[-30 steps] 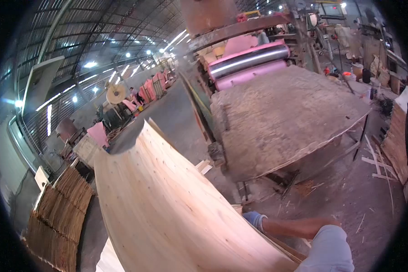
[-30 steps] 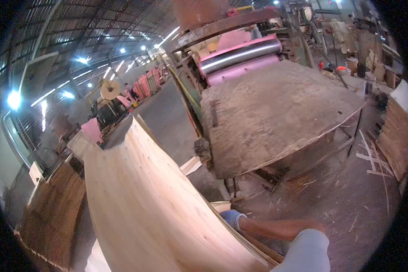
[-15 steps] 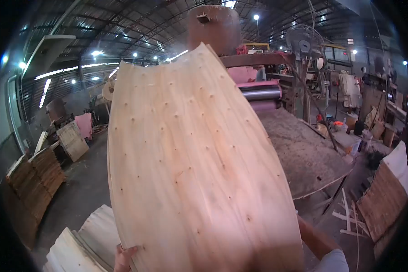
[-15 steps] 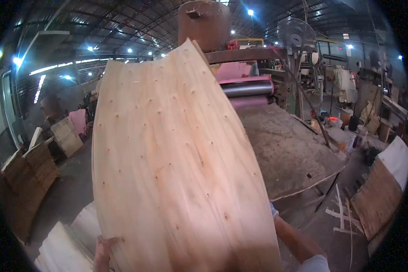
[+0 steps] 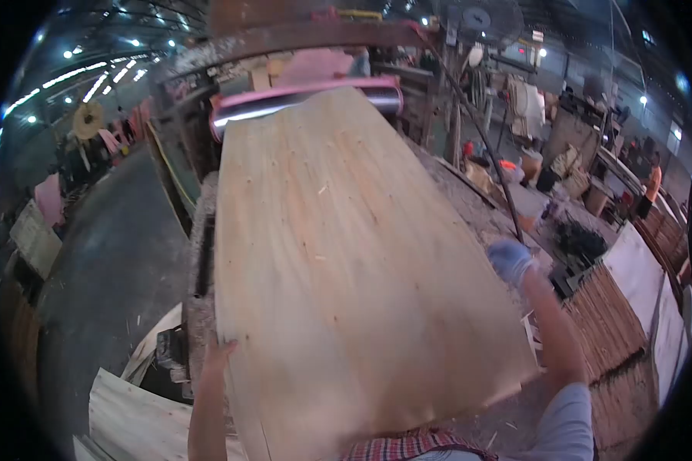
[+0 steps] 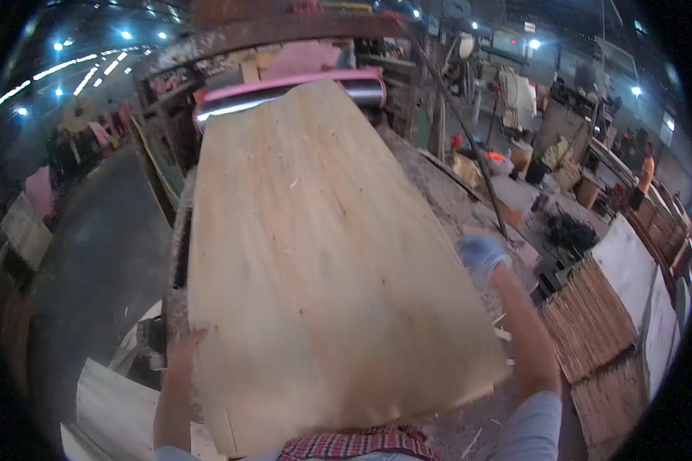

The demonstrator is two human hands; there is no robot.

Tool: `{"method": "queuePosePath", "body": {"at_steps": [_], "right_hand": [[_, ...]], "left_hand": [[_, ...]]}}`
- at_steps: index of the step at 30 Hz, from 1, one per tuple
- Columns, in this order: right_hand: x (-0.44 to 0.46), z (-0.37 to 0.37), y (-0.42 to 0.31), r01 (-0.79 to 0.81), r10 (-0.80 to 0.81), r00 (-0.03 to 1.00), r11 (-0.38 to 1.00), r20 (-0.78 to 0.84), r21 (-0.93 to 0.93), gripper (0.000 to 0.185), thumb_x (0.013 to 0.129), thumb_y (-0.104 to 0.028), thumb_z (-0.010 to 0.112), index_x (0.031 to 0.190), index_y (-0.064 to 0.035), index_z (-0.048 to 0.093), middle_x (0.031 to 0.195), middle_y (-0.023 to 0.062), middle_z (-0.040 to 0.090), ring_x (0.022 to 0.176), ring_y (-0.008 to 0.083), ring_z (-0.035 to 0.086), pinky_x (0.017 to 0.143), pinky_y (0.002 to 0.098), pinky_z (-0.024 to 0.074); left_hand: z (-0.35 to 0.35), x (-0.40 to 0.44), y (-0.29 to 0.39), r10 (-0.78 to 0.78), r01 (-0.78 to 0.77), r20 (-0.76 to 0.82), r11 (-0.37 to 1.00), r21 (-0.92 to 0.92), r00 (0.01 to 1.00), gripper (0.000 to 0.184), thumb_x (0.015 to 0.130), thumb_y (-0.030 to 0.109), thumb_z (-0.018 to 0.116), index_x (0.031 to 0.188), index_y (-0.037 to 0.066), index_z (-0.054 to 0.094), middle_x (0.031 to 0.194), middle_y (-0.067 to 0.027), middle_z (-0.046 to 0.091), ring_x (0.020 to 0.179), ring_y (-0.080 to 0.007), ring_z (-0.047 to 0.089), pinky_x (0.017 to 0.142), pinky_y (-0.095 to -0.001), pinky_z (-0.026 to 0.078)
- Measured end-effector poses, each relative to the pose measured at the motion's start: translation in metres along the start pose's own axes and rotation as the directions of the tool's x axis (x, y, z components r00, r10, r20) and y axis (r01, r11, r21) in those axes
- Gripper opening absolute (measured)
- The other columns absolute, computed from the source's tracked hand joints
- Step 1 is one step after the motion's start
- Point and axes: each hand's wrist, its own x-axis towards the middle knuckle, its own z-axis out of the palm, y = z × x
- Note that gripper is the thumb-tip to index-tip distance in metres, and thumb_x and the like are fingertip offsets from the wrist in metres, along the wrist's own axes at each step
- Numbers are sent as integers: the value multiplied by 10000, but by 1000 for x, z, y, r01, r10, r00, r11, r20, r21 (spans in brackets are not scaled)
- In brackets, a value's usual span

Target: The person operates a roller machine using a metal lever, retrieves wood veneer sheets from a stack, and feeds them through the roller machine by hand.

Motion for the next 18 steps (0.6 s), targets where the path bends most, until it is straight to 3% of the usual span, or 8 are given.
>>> {"method": "queuePosePath", "body": {"at_steps": [1, 3, 5, 6, 8, 12, 15, 18], "right_hand": [[30, -36, 6, -222, 224, 973, 845, 55, 486, 182, 730, -69, 536, 905, -40, 576, 814, 81, 577, 747, 129, 538, 682, 212, 425], [46, -30, 18, -145, 150, 989, 924, 14, 353, 189, 722, -65, 545, 908, -38, 568, 819, 76, 568, 739, 120, 535, 681, 198, 426], [50, 2, 23, -95, 82, 994, 977, 76, 191, 228, 720, -75, 555, 942, -25, 542, 874, 83, 555, 770, 132, 532, 714, 202, 426], [53, 33, 18, -156, 131, 979, 975, 157, 159, 261, 726, -90, 555, 973, -14, 523, 924, 96, 551, 809, 153, 534, 748, 218, 424], [86, 85, 33, 363, -241, 927, 767, 287, -529, 305, 751, -153, 535, 1031, -37, 496, 979, 119, 542, 896, 208, 519, 792, 265, 407], [186, 174, 30, 499, -229, 857, 597, 463, -629, 361, 781, -305, 470, 1070, -87, 473, 1073, 132, 491, 994, 279, 458, 844, 330, 364], [282, 207, 47, 507, -382, 858, 530, 343, -680, 384, 762, -318, 472, 1068, -87, 456, 1085, 136, 475, 990, 295, 449, 839, 352, 364], [358, 227, 64, 340, -379, 915, 544, 137, -767, 364, 749, -319, 456, 1020, -77, 475, 1062, 154, 481, 958, 305, 467, 816, 353, 379]], "left_hand": [[12, 16, -7, 71, -53, -73, 974, 222, 995, 445, 703, 128, 540, 1109, -8, 416, 989, -132, 523, 815, -224, 540, 674, -300, 445], [40, 23, -12, 200, -147, -53, 854, 499, 978, 457, 688, 105, 541, 1114, 10, 408, 1057, -145, 464, 885, -257, 498, 734, -333, 415], [68, 17, -18, 466, -316, 119, 373, 872, 877, 493, 657, 60, 543, 1125, 46, 392, 1193, -171, 346, 1024, -323, 413, 854, -399, 357], [75, 9, -14, 439, -301, 114, 383, 873, 891, 493, 657, 60, 543, 1125, 46, 392, 1193, -171, 346, 1024, -323, 413, 854, -399, 357], [83, -14, 5, 315, -314, 186, 428, 847, 931, 493, 626, 69, 560, 1094, 31, 409, 1184, -192, 349, 1079, -362, 340, 901, -438, 295], [94, -38, 5, 309, -201, 80, 384, 901, 948, 474, 637, 92, 569, 1082, 29, 417, 1183, -194, 351, 1082, -364, 342, 897, -435, 296], [116, -43, 13, 250, -84, -5, 342, 936, 968, 488, 635, 107, 582, 1089, 41, 413, 1178, -196, 356, 1087, -376, 327, 897, -432, 292], [121, -39, 5, 142, 74, -177, 540, 839, 974, 462, 625, 104, 600, 1060, 46, 456, 1193, -193, 342, 1105, -357, 318, 899, -425, 289]]}}
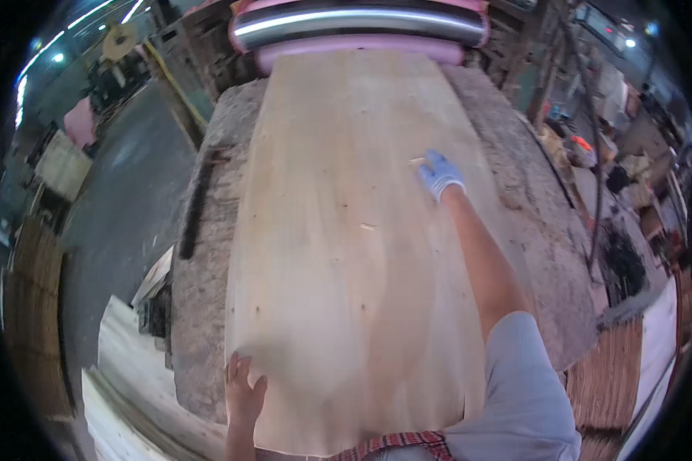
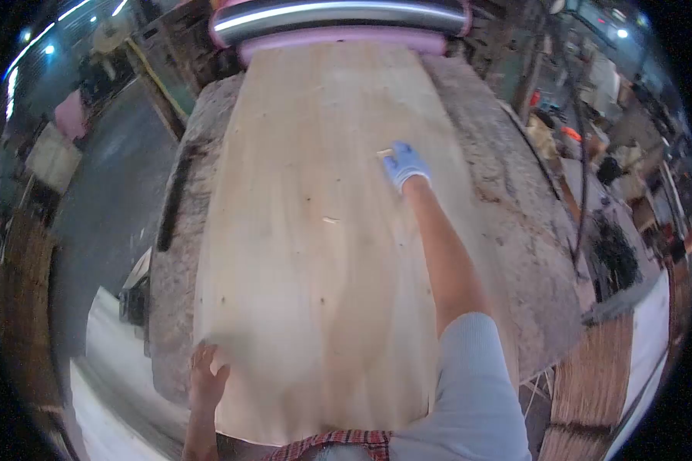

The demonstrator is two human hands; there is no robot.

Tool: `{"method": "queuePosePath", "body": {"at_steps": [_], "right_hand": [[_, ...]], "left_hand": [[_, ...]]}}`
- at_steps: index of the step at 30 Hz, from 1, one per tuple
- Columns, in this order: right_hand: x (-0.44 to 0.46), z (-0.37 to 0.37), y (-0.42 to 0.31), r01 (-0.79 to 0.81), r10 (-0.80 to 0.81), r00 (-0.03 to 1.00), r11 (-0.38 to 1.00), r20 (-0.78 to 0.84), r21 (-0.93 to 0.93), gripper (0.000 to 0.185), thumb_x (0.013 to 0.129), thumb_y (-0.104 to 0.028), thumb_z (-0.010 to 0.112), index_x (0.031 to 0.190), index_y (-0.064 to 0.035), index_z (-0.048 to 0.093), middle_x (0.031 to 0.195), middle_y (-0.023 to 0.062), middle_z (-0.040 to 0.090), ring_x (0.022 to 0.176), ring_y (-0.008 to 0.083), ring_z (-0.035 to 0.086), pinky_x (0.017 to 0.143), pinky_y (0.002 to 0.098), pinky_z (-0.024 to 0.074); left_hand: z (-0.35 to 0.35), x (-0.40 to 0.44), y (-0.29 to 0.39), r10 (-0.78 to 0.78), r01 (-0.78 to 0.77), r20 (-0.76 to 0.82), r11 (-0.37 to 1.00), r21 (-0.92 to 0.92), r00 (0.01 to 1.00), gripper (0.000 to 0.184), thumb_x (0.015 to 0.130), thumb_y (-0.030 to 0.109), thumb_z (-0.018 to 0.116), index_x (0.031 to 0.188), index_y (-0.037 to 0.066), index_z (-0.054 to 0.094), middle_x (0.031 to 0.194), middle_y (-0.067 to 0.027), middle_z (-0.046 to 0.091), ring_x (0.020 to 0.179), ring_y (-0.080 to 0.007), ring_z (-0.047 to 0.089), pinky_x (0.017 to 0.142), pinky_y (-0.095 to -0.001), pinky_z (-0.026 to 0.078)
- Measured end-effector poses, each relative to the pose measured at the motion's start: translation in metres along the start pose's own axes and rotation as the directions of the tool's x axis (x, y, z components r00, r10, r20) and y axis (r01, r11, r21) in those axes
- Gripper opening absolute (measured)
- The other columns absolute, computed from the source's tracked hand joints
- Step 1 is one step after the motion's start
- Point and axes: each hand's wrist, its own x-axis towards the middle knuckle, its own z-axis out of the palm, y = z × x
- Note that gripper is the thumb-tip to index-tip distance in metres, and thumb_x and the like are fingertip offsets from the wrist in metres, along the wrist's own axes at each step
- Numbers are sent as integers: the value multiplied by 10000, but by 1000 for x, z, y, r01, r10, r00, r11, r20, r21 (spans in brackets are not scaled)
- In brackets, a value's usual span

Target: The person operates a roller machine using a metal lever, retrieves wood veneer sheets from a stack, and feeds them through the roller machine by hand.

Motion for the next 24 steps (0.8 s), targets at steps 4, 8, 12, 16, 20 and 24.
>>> {"method": "queuePosePath", "body": {"at_steps": [4, 8, 12, 16, 20, 24], "right_hand": [[3, 57, -47, 320, -222, 897, 923, 382, -215, 374, 745, -295, 419, 994, -24, 479, 1038, 191, 482, 934, 306, 484, 788, 354, 394], [-148, 45, -124, 739, -791, 579, 611, 197, 283, 343, 713, -257, 495, 973, -34, 469, 1091, 179, 417, 1039, 365, 366, 886, 402, 305], [-287, -24, -103, 331, -853, 365, 493, 373, 804, 267, 783, -208, 497, 1000, -54, 500, 1089, 119, 461, 1063, 272, 394, 914, 354, 305], [-378, -103, -102, -409, -621, 28, 708, 783, 576, 271, 828, -206, 448, 1035, -37, 493, 1026, 94, 521, 1003, 203, 464, 883, 302, 348], [-467, -115, -112, -557, -648, 250, 512, 720, 654, 325, 817, -220, 461, 1073, -20, 461, 1053, 98, 507, 998, 187, 467, 883, 300, 355], [-483, -132, -146, -834, -356, 507, 27, 785, 551, 330, 815, -216, 458, 1061, 3, 458, 1015, 113, 515, 976, 203, 477, 862, 314, 371]], "left_hand": [[5, 3, -14, -191, 150, -18, 823, -549, 981, 346, 659, 67, 586, 1000, 50, 525, 1158, -122, 377, 1068, -239, 372, 885, -349, 302], [-6, 10, -22, -255, 210, 76, 558, -803, 964, 303, 701, 96, 557, 997, 41, 531, 993, -54, 476, 989, -131, 411, 830, -261, 330], [-28, 20, -35, -113, 356, 340, 188, -915, 934, 315, 694, 92, 537, 999, 13, 522, 929, -33, 515, 902, -132, 475, 775, -245, 364], [-60, -10, 4, 4, 341, 341, 1, -940, 940, 346, 661, 79, 545, 993, -14, 516, 883, -43, 540, 842, -137, 510, 735, -242, 394], [-83, -27, 7, 96, 328, 362, 259, -909, 927, 364, 622, 96, 575, 953, -41, 516, 844, -88, 556, 802, -177, 537, 666, -269, 441], [-109, -23, 26, 203, 144, 126, -76, -987, 971, 345, 651, 190, 571, 918, -24, 532, 852, -119, 572, 718, -220, 564, 570, -299, 467]]}}
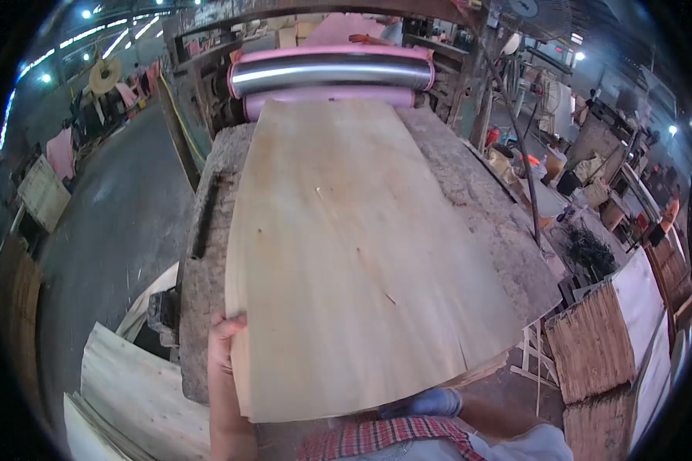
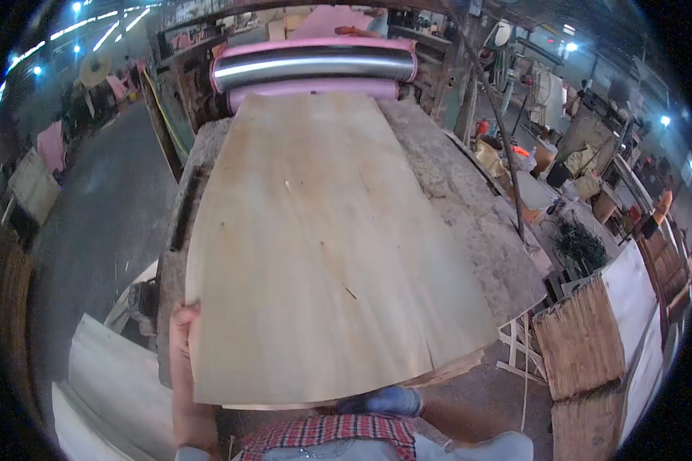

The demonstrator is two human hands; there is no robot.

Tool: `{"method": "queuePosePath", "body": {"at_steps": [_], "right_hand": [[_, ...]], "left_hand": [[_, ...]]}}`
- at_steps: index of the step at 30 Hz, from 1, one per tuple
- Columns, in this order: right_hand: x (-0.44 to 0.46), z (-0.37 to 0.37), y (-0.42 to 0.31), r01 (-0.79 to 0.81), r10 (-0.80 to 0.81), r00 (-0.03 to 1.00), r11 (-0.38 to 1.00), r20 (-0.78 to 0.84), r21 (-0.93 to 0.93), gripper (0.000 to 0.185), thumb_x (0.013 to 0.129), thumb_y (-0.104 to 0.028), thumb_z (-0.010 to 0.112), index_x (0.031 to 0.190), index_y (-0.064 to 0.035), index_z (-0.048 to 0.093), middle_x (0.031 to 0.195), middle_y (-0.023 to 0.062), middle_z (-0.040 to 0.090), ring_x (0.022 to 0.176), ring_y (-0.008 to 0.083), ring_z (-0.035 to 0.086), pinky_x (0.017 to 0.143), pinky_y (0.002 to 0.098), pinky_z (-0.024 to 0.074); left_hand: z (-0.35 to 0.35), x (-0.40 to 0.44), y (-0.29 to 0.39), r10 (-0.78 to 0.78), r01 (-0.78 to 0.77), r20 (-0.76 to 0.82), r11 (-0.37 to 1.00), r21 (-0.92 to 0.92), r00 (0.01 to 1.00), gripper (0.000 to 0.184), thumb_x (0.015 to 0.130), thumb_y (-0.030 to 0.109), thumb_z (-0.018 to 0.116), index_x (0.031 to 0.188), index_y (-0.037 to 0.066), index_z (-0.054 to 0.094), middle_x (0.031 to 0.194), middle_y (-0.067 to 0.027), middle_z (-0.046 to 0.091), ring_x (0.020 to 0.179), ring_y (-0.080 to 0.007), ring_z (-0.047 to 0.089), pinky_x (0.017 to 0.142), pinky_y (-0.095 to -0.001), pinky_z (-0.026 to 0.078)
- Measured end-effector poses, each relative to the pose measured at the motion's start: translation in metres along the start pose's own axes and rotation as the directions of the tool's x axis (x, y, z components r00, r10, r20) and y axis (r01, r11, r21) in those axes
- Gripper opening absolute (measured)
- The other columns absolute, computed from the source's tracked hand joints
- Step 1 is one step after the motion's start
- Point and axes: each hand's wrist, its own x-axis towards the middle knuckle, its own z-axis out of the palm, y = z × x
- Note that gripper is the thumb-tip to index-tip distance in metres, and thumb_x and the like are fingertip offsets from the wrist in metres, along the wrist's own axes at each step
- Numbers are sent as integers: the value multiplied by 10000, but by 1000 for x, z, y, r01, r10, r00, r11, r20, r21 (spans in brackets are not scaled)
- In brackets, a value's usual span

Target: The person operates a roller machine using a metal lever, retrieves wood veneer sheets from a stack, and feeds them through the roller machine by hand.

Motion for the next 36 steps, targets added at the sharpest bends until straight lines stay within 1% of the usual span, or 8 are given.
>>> {"method": "queuePosePath", "body": {"at_steps": [3, 7, 10, 15, 17, 20, 23, 36], "right_hand": [[7, 1, -21, 240, -247, 968, 880, -37, 409, 319, 804, -209, 465, 1023, 23, 466, 973, 127, 516, 891, 213, 508, 789, 331, 405], [72, -21, -83, 363, -354, 888, 932, -295, -28, 211, 797, -234, 472, 787, -30, 524, 691, 77, 550, 585, 160, 498, 558, 275, 406], [159, -85, -143, 515, -754, 647, 542, -113, -664, 174, 809, -207, 465, 717, -69, 516, 663, 62, 547, 515, 151, 474, 457, 260, 376], [259, -121, -202, 473, -345, 880, 708, -327, 524, 126, 791, -134, 501, 842, -19, 513, 757, 108, 555, 638, 182, 525, 559, 295, 462], [242, -101, -185, 432, -322, 892, 816, -318, 384, 180, 783, -135, 517, 908, -7, 498, 799, 121, 555, 679, 197, 534, 596, 316, 472], [206, -79, -140, 190, -161, 974, 964, -157, 188, 328, 770, -154, 545, 1043, 6, 455, 876, 138, 555, 734, 217, 554, 642, 337, 484], [165, -66, -86, 14, -12, 1000, 996, -25, 92, 355, 773, -177, 545, 1066, 0, 452, 892, 140, 557, 738, 216, 563, 653, 337, 485], [86, 8, 13, 19, 87, 978, 865, 188, -502, 327, 814, -215, 479, 1085, -32, 474, 1024, 91, 531, 932, 157, 509, 831, 270, 400]], "left_hand": [[-32, 26, -2, -186, 200, 74, 914, -353, 980, 415, 736, 370, 478, 935, 13, 543, 816, -109, 588, 662, -220, 575, 538, -298, 470], [-3, 29, 2, -51, -122, -312, 852, -510, 949, 560, 775, 529, 326, 973, 49, 536, 801, -119, 594, 627, -225, 581, 522, -293, 470], [-31, 29, -17, -76, 101, 74, 895, -434, 994, 639, 763, 593, 281, 994, 48, 523, 888, -174, 575, 671, -248, 583, 552, -282, 472], [-12, 26, -40, -140, 137, -21, 915, 379, 990, 511, 809, 439, 387, 1013, -16, 499, 917, -199, 557, 703, -243, 581, 580, -288, 478], [-24, 25, -56, -164, 199, -123, 909, 367, 979, 383, 805, 291, 460, 1028, -19, 492, 952, -199, 542, 769, -279, 563, 645, -315, 468], [-52, 17, -82, 411, -43, 40, -1, 999, 911, 277, 720, 139, 538, 957, -4, 527, 986, -194, 516, 945, -334, 471, 800, -368, 389], [-61, 7, -91, 253, -79, 85, -34, 996, 964, 245, 701, 126, 552, 908, -5, 545, 989, -195, 514, 962, -321, 465, 809, -380, 383], [-75, 0, -76, -47, 139, -205, 874, 465, 978, 348, 666, 50, 574, 997, -36, 512, 840, -107, 576, 771, -173, 548, 677, -257, 416]]}}
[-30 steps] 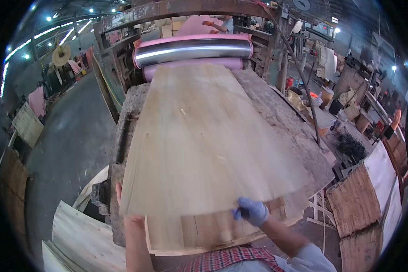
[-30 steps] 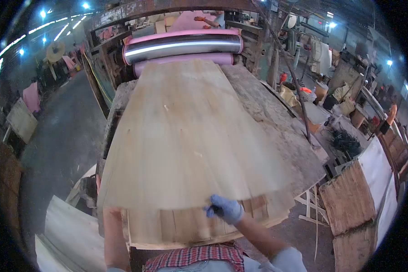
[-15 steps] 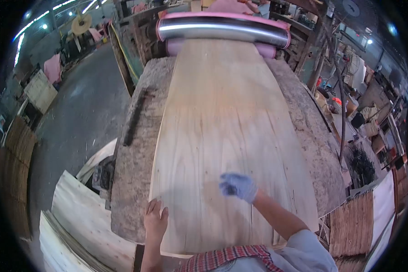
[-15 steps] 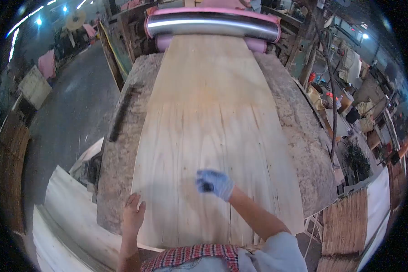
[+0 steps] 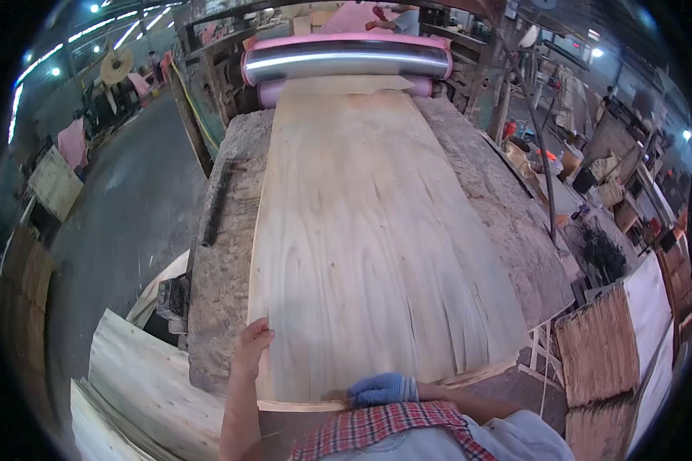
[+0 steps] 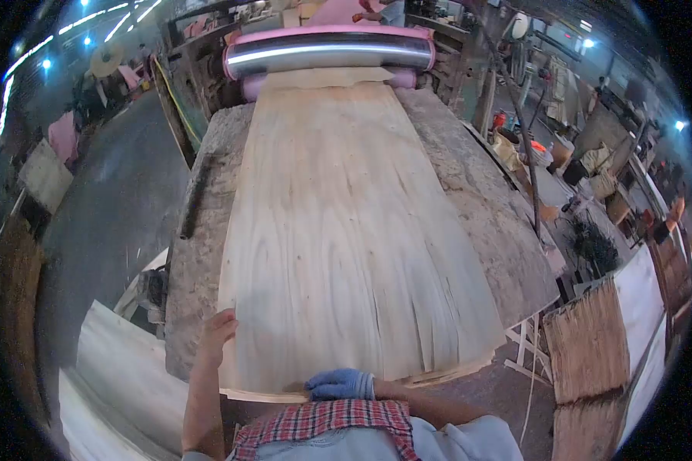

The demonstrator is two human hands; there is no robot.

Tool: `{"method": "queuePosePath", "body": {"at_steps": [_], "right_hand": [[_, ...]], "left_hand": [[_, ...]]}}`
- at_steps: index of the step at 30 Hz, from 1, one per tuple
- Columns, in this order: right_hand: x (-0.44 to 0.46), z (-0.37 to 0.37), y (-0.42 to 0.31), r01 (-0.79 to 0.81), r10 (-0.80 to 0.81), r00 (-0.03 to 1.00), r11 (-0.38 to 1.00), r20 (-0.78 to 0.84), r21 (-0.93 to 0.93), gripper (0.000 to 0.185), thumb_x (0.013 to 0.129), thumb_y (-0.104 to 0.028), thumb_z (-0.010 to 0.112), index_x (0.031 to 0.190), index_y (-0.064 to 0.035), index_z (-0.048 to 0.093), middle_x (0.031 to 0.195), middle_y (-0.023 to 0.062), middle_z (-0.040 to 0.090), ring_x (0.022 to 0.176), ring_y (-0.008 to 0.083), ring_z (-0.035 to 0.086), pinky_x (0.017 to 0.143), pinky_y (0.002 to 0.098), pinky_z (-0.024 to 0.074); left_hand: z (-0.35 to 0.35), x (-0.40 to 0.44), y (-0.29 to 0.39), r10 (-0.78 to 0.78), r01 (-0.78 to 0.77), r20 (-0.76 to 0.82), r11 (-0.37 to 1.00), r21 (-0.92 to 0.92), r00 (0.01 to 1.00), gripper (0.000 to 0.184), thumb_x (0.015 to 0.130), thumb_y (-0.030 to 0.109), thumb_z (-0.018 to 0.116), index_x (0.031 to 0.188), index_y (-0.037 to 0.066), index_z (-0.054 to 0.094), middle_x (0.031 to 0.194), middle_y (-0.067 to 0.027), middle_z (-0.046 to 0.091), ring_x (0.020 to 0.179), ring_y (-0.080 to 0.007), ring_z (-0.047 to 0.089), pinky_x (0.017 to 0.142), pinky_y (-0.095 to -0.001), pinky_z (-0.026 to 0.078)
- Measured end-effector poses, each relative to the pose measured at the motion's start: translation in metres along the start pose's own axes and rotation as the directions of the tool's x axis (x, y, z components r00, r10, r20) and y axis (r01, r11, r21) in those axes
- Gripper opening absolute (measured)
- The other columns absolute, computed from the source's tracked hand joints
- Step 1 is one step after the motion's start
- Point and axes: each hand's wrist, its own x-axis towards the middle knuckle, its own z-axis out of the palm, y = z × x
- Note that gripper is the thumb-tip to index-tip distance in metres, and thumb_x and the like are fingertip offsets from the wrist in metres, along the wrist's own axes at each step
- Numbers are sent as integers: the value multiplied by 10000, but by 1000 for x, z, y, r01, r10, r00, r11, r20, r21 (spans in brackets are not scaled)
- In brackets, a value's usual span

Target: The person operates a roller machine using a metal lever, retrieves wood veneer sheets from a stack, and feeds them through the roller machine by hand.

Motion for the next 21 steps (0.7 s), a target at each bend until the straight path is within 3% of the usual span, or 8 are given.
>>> {"method": "queuePosePath", "body": {"at_steps": [3, 7, 9, 13, 15, 19, 20, 21], "right_hand": [[-1, 17, 16, 137, -111, 986, 967, 127, -216, 314, 808, -175, 494, 1074, -10, 475, 1074, 109, 500, 1020, 171, 452, 869, 278, 362], [-20, 35, 14, 128, -184, 966, 949, 179, 288, 337, 816, -228, 470, 1087, -28, 472, 1079, 130, 494, 1012, 182, 460, 885, 315, 349], [-35, 41, 2, 117, -189, 977, 863, 99, 491, 331, 821, -226, 461, 1077, -18, 476, 1076, 140, 493, 1006, 188, 464, 877, 322, 355], [-50, 37, -19, 201, -215, 975, 710, -64, 674, 323, 829, -222, 443, 1058, 2, 484, 1069, 162, 490, 994, 200, 472, 860, 335, 368], [-46, 23, -30, 232, -230, 968, 691, -96, 685, 322, 831, -221, 438, 1054, 7, 485, 1068, 168, 489, 991, 203, 474, 856, 338, 371], [8, -62, -66, 542, -337, 768, 794, -545, 274, 222, 822, -189, 451, 928, -1, 502, 903, 144, 561, 776, 229, 563, 690, 334, 456], [14, -78, -103, 326, -562, 618, 820, -550, -471, 207, 799, -210, 492, 871, -17, 492, 850, 128, 565, 741, 227, 560, 645, 314, 466], [34, -103, -120, 46, -553, 526, 778, -646, -627, 222, 788, -239, 505, 864, -31, 498, 805, 104, 564, 709, 222, 555, 614, 319, 463]], "left_hand": [[6, -16, 27, -78, 82, 80, 995, -50, 994, 368, 647, 32, 579, 997, -48, 500, 835, -74, 565, 749, -140, 535, 648, -241, 412], [15, -18, 26, -21, 17, 196, 1000, 19, 980, 337, 648, 10, 551, 973, -62, 498, 841, -87, 566, 757, -155, 542, 660, -259, 425], [25, -30, 67, 85, -15, 205, 947, -321, 975, 309, 650, -1, 520, 947, -83, 491, 835, -102, 567, 725, -162, 552, 645, -266, 444], [22, -27, 94, 131, -28, 227, 913, -408, 965, 296, 655, -3, 499, 933, -103, 483, 831, -120, 569, 688, -170, 561, 627, -270, 460], [16, -12, 87, 19, -1, 48, 938, -348, 999, 301, 688, 34, 511, 969, -71, 488, 848, -120, 570, 677, -168, 560, 617, -254, 458], [16, -15, 112, 140, -137, 86, 989, -50, 986, 295, 729, 53, 510, 1013, -27, 494, 861, -107, 568, 714, -148, 552, 633, -241, 445], [21, -16, 116, 267, -268, 37, 963, 26, 963, 287, 741, 53, 508, 1021, -11, 499, 867, -95, 568, 719, -137, 548, 629, -233, 440], [26, -16, 118, 390, -387, -5, 915, 112, 921, 281, 753, 54, 505, 1030, 6, 504, 873, -82, 568, 725, -126, 544, 625, -224, 435]]}}
